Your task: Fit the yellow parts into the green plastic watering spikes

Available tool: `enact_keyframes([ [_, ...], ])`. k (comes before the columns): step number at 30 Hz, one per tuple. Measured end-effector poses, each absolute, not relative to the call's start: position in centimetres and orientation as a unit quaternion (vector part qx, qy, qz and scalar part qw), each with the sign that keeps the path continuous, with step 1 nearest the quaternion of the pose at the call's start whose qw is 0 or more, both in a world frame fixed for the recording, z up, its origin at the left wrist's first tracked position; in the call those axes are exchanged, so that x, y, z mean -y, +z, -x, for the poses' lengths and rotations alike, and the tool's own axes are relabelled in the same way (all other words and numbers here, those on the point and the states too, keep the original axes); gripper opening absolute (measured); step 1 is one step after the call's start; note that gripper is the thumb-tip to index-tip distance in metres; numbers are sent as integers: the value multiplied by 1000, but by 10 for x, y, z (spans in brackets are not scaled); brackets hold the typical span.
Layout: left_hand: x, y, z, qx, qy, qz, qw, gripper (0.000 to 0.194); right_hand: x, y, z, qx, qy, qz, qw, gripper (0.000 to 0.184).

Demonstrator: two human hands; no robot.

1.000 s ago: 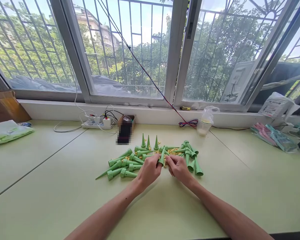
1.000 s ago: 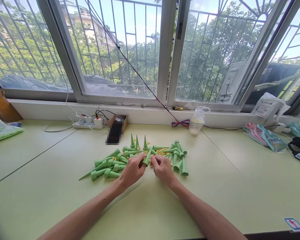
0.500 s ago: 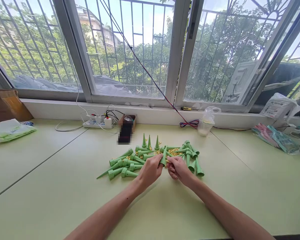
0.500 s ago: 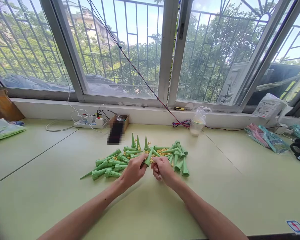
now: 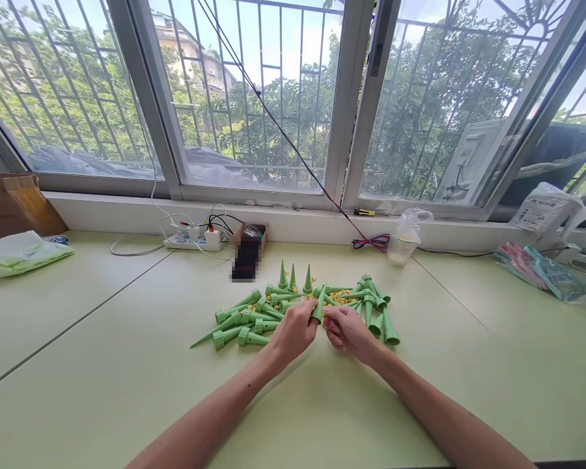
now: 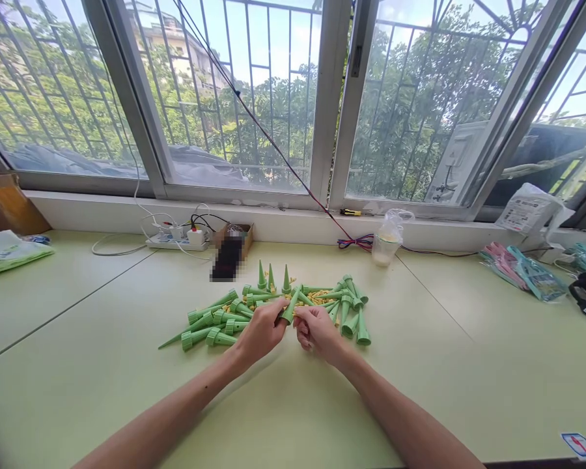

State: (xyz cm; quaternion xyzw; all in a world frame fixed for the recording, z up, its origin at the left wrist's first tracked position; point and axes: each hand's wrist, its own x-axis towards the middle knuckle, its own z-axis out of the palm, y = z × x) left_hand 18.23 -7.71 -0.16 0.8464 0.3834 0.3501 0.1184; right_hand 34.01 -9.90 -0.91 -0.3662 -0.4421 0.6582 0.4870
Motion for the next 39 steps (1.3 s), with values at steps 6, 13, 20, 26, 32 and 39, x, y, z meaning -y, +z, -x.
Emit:
enact_keyframes([
  [6, 79, -1, -183, -389, 352, -841, 131, 18, 100, -11, -340, 476, 627, 360, 500, 38],
  [13, 81, 0, -184, -403, 349, -834, 144, 17, 102, -13, -343, 581, 515, 387, 497, 39],
  [20, 80, 0, -184, -408, 356, -828, 147, 16, 106, -7, -343, 639, 437, 418, 476, 36],
  [26, 80, 0, -184, -413, 354, -827, 139, 16, 106, -8, -344, 670, 366, 442, 471, 38],
  [32, 80, 2, -184, -415, 359, -824, 144, 16, 106, -10, -344, 693, 293, 455, 476, 40],
  [39, 84, 7, -185, -419, 363, -817, 158, 17, 104, -10, -345, 723, 218, 439, 487, 36],
])
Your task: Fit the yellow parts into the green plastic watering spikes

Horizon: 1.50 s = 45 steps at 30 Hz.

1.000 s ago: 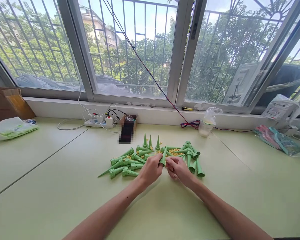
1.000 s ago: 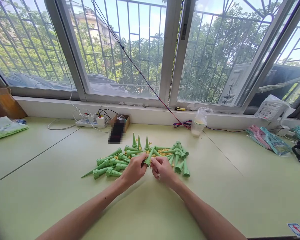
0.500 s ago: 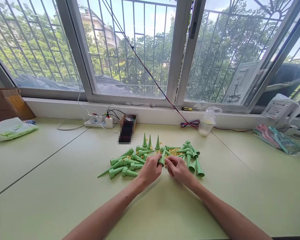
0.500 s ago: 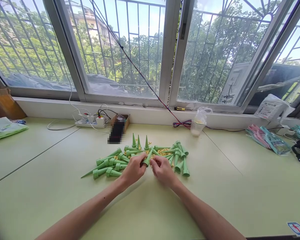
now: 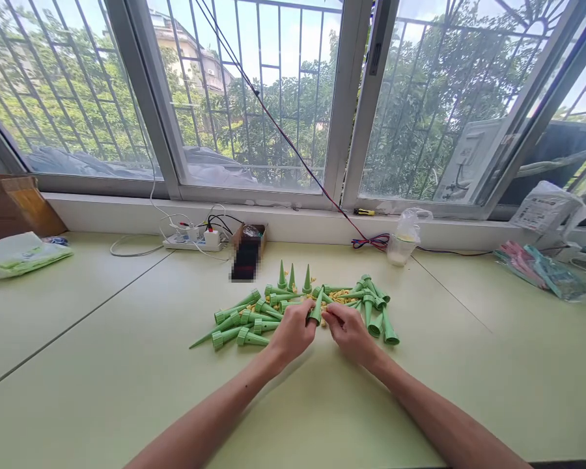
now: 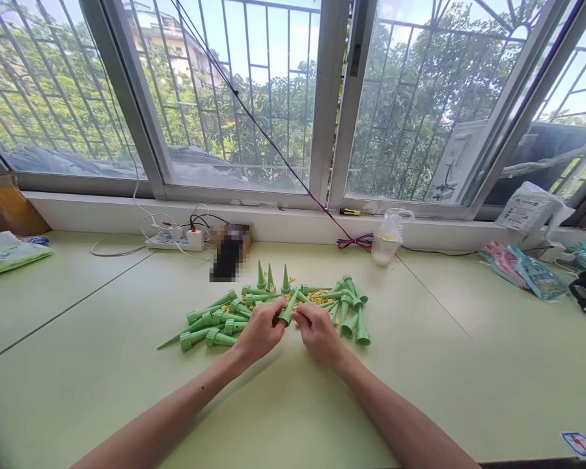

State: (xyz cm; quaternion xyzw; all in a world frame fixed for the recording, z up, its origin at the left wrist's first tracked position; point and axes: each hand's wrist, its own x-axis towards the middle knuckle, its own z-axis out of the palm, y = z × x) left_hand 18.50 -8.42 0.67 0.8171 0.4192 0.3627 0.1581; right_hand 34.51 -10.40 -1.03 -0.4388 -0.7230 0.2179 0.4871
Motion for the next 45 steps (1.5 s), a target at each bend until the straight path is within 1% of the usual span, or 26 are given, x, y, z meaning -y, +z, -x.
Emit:
enact_keyframes([
  [4, 84, 7, -185, -416, 366, -817, 161, 17, 104, -11, -345, 726, 198, 448, 482, 34],
  [9, 83, 5, -185, -417, 367, -817, 153, 17, 106, -11, -343, 702, 228, 457, 497, 37],
  [17, 82, 1, -186, -414, 360, -823, 147, 18, 107, -10, -341, 654, 338, 462, 494, 40],
  [24, 83, 1, -186, -404, 348, -833, 150, 17, 107, -7, -340, 598, 441, 450, 496, 38],
  [31, 85, 1, -186, -395, 337, -842, 147, 18, 103, -11, -340, 496, 586, 398, 503, 39],
  [36, 86, 2, -185, -395, 326, -846, 145, 18, 101, -9, -342, 421, 662, 400, 474, 36],
  [40, 87, 2, -185, -402, 319, -847, 140, 18, 100, -9, -342, 403, 680, 405, 460, 35],
  [45, 87, 3, -185, -401, 317, -848, 143, 17, 99, -13, -341, 421, 665, 388, 479, 37],
])
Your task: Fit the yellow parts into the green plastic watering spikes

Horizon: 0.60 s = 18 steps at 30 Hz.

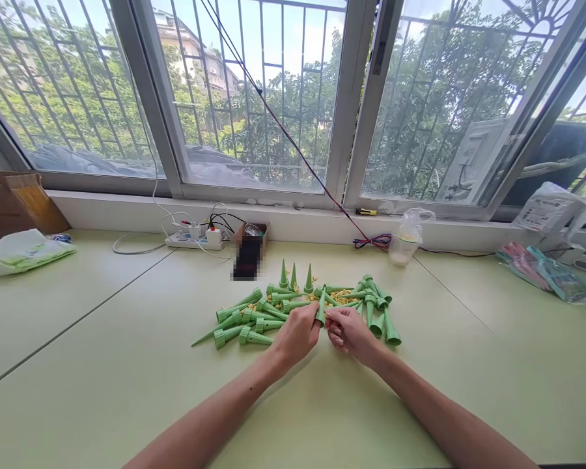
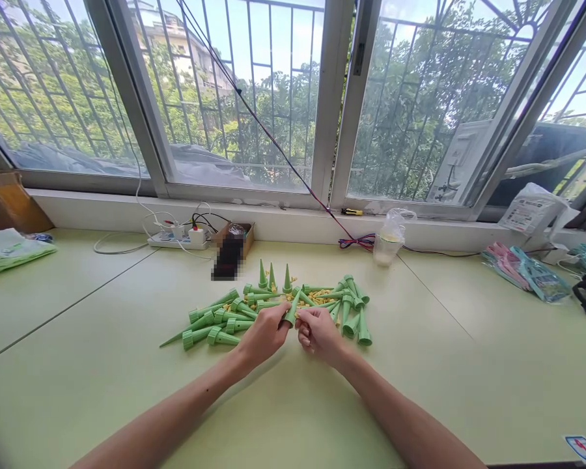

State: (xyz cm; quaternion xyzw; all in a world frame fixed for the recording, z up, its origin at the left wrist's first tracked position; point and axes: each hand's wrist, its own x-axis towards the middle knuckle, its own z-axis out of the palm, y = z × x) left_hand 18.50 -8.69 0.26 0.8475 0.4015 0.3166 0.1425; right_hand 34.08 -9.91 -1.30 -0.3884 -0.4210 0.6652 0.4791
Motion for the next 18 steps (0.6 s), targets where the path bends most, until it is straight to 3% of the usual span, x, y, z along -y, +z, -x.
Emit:
enact_keyframes([
  [6, 86, 0, -185, -405, 322, -844, 142, 16, 102, -14, -338, 492, 598, 384, 503, 42],
  [18, 89, 5, -186, -420, 320, -837, 143, 16, 106, -12, -342, 644, 422, 418, 483, 35],
])
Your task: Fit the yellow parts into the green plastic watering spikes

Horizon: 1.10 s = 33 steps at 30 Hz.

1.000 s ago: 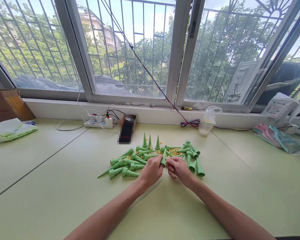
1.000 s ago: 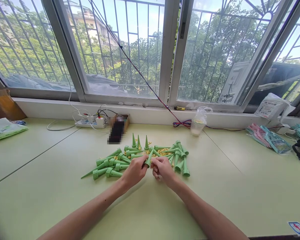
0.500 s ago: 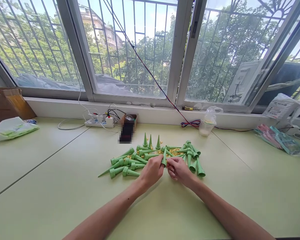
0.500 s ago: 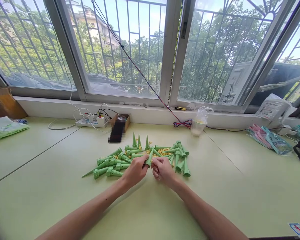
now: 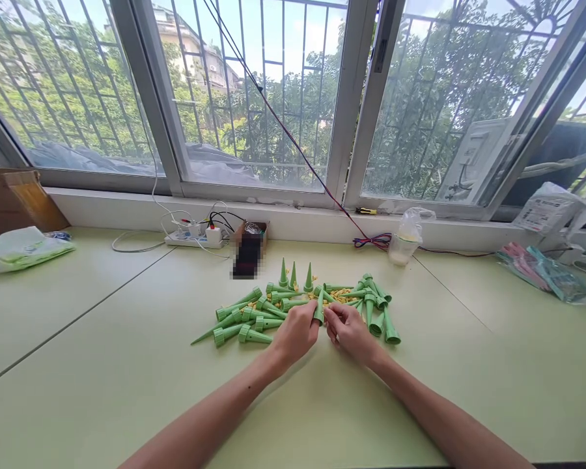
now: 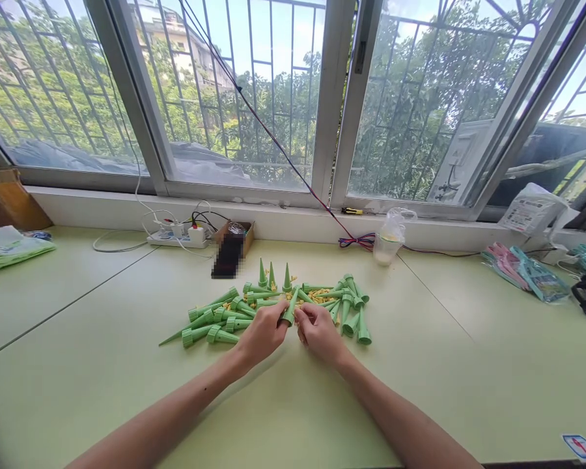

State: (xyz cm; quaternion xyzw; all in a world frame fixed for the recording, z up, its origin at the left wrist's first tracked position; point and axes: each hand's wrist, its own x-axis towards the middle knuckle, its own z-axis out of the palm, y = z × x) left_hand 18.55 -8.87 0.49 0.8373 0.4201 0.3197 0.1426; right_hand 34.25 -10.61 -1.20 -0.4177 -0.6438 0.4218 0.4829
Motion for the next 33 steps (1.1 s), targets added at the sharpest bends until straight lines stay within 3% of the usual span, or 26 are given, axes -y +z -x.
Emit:
enact_keyframes([
  [12, 90, 3, -188, -427, 341, -825, 148, 16, 105, -16, -344, 696, 274, 460, 478, 37],
  [33, 92, 4, -190, -419, 342, -829, 140, 18, 106, -13, -339, 572, 487, 423, 506, 39],
])
